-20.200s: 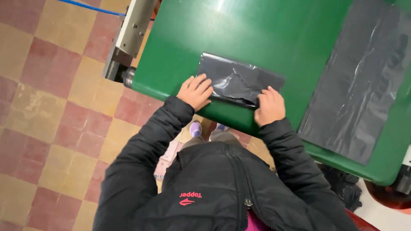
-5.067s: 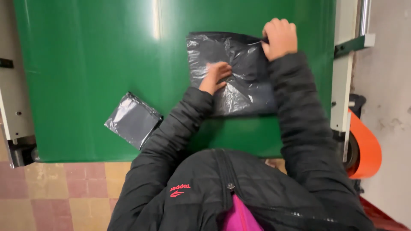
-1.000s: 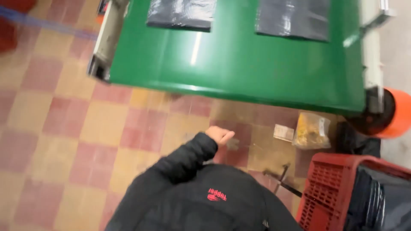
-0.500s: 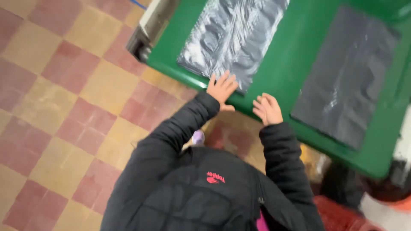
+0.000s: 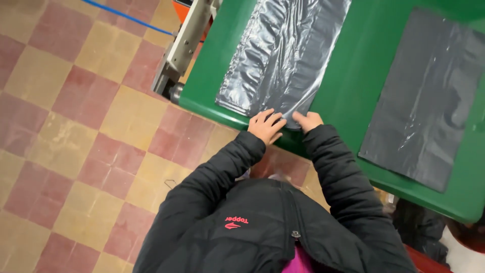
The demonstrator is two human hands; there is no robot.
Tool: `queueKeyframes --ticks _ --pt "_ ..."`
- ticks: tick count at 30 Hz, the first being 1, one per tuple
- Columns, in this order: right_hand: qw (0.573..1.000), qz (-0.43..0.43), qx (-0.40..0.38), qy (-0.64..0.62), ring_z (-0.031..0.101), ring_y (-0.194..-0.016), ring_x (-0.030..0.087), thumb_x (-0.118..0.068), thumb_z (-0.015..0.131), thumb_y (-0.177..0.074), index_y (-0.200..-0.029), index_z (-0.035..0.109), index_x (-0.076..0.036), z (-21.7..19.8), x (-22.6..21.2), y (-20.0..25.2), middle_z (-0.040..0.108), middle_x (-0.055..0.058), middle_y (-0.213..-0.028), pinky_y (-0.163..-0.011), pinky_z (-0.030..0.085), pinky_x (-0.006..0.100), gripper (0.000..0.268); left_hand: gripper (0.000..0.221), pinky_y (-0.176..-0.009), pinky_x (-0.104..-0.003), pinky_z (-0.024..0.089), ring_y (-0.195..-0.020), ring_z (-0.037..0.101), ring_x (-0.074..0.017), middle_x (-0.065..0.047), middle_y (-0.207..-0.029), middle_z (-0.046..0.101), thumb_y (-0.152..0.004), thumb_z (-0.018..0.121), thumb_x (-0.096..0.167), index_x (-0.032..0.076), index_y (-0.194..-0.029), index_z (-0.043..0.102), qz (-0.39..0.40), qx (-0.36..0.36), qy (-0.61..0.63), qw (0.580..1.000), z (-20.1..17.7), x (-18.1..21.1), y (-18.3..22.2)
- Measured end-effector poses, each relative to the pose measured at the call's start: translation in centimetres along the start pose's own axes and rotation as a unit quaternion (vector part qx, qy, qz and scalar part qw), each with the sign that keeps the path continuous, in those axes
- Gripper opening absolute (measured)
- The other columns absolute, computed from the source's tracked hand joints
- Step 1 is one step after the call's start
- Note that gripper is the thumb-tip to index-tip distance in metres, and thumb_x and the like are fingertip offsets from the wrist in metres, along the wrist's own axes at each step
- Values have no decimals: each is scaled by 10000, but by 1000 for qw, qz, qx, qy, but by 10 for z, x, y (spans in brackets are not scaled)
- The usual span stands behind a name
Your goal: Folding black plastic bags on a conveyor belt and placing them into a collection crate.
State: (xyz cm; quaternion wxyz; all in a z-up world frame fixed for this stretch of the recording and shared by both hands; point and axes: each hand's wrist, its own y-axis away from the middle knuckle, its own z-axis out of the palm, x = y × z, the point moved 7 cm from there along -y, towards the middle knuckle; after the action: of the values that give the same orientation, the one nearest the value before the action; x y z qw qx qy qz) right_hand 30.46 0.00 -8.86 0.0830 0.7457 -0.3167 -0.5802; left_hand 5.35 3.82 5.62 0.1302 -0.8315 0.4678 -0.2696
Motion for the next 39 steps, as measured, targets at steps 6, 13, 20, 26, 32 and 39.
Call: queueKeyframes --ticks 6,13,20,26,32,39 --pt "991 -27 -111 63 576 -520 132 -369 703 -892 -764 705 -26 -34 -41 83 638 38 -612 -487 411 289 366 392 -754 -400 476 -1029 610 -223 29 -1075 642 -775 744 261 212 -1162 699 39 7 -46 998 -44 -27 2" --pt "928 157 -315 -124 440 -338 132 -320 627 -913 -641 643 -28 -143 -2 173 600 76 -491 -357 295 296 400 285 -725 -382 544 -872 668 -252 -48 -954 685 -755 743 94 94 -1037 709 -53 -175 324 928 -113 -19 -39" --pt "972 70 -199 -101 444 -291 172 -345 391 -981 -540 619 -14 -218 -82 29 536 98 -419 -306 317 291 597 183 -795 -331 535 -847 673 -179 -91 -913 687 -912 714 102 24 -1069 663 -138 -69 379 912 -29 -90 -191" --pt "963 31 -171 -208 405 -415 141 -507 407 -1087 -790 647 -74 -227 -110 -153 529 40 -549 -423 340 283 577 231 -772 -468 526 -892 686 -417 -213 -949 715 -1014 647 266 73 -1138 622 -264 47 200 943 113 -217 -258" --pt "935 -330 84 98 664 -795 213 -271 794 -931 -975 678 -45 -222 -178 -216 706 52 -888 -754 556 383 257 261 -783 -558 507 -912 662 -471 -231 -958 712 -982 625 315 105 -1132 592 -365 -9 82 927 144 -251 -260" --pt "862 -296 51 408 593 -954 404 -287 868 -737 -1065 614 -52 -190 -225 -231 623 159 -990 -826 491 498 476 300 -732 -509 499 -946 658 -412 -172 -1023 707 -933 685 286 75 -1129 602 -298 51 -9 953 72 -185 -286"
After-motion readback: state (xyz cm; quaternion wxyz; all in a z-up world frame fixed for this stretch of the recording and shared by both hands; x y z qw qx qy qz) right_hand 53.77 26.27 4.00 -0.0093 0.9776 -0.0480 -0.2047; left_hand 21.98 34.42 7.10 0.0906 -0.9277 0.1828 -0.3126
